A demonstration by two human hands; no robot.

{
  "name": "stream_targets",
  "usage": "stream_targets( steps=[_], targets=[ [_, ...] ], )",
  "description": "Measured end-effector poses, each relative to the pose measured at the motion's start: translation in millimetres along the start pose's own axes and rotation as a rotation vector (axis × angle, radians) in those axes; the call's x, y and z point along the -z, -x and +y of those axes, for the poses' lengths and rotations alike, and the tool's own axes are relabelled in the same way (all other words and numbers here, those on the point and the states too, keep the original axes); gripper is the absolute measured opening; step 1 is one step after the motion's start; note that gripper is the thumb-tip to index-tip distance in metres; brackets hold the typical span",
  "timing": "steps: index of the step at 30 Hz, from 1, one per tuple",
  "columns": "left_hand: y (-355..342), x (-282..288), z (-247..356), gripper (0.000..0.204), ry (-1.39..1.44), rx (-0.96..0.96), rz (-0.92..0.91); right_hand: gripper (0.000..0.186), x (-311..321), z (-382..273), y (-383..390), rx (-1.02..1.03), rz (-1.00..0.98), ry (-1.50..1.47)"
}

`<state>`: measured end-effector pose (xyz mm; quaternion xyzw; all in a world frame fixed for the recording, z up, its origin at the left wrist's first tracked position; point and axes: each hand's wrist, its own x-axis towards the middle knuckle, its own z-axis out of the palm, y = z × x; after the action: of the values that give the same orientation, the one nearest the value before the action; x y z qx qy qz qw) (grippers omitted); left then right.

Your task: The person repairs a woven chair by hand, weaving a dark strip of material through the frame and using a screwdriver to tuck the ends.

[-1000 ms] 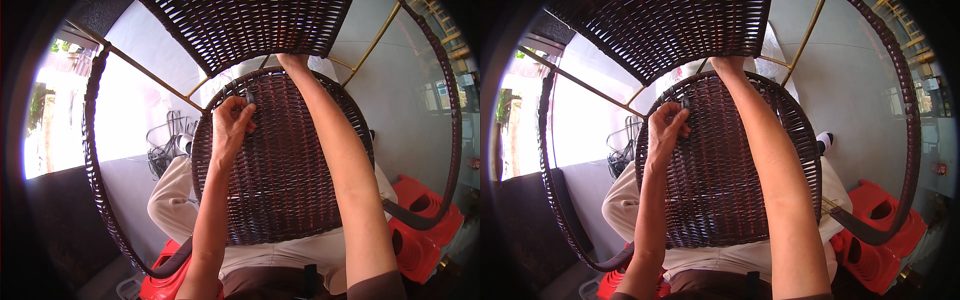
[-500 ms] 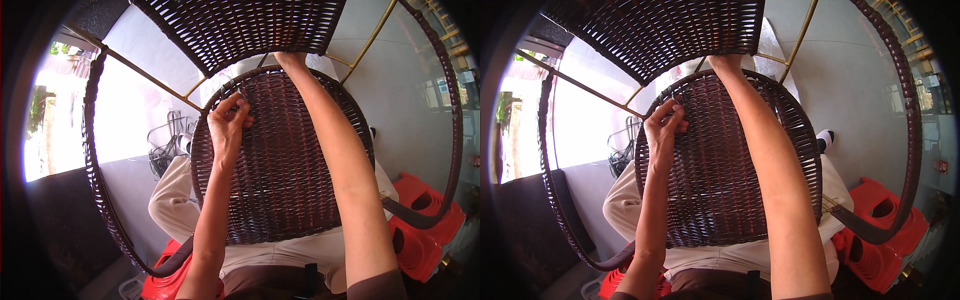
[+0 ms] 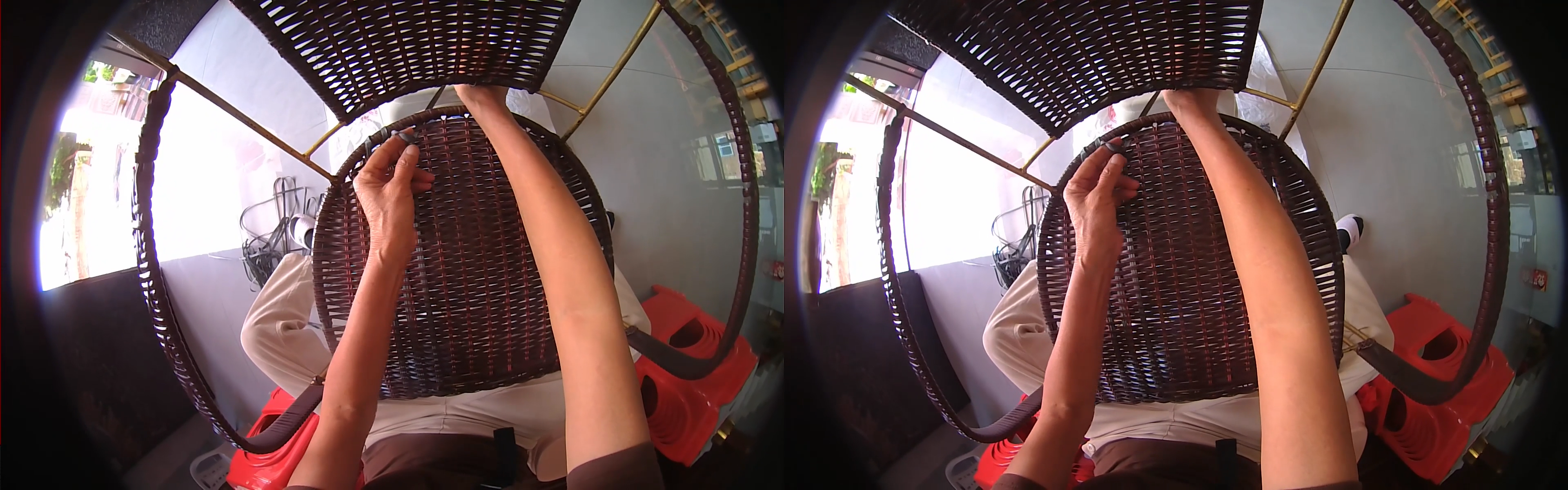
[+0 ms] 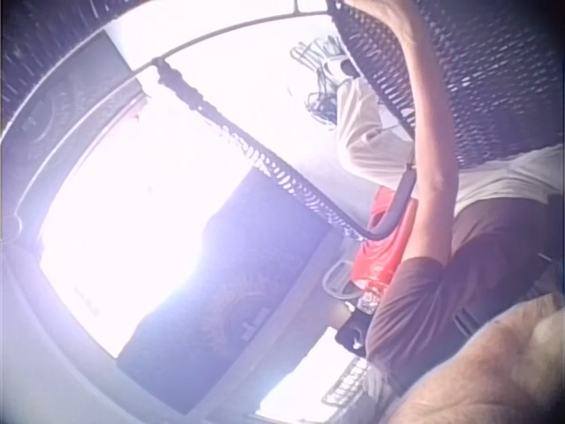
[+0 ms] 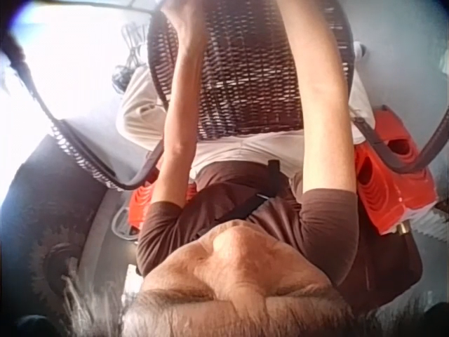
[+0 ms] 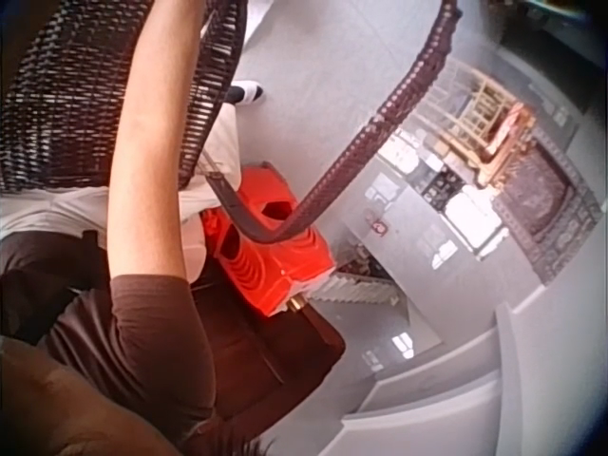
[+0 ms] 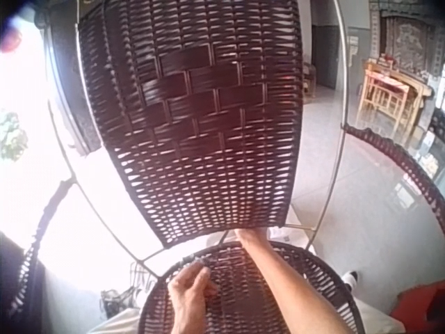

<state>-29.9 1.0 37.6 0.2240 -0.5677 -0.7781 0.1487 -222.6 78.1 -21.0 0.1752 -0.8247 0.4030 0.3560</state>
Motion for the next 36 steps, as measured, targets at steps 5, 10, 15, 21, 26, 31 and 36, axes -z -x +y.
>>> stream_targets(
  steps=[5, 10, 15, 21, 26, 31, 36],
  targets=[
    [-1, 4, -2, 0.015, 0.177, 0.101, 0.03, 0.024, 2, -4, 0, -0.004, -0.132, 0.168],
    [7, 13, 5, 0.008, -0.182, 0.036, -0.195, 0.027, 3, 10, 1, -0.088, -0.21, 0.144],
    [1, 22, 15, 0.012, -0.512, -0.063, -0.289, 0.027, 4, -3, 0, -0.169, -0.213, 0.081],
    [-2, 21, 15, 0.013, -0.493, -0.077, -0.242, 0.024, -6, 9, -10, 0.336, -0.059, 0.241],
    [0, 25, 14, 0.015, -0.477, -0.038, -0.152, 0.024, -15, 2, -6, 0.504, -0.029, 0.021],
    [-7, 13, -6, 0.02, -0.679, -0.293, -0.059, 0.011, -34, 55, 0, -0.194, -0.224, -0.436],
    [-9, 21, -7, 0.021, -0.675, -0.198, 0.004, 0.014, -11, -5, -17, -0.506, -0.273, -0.55]
  ],
)
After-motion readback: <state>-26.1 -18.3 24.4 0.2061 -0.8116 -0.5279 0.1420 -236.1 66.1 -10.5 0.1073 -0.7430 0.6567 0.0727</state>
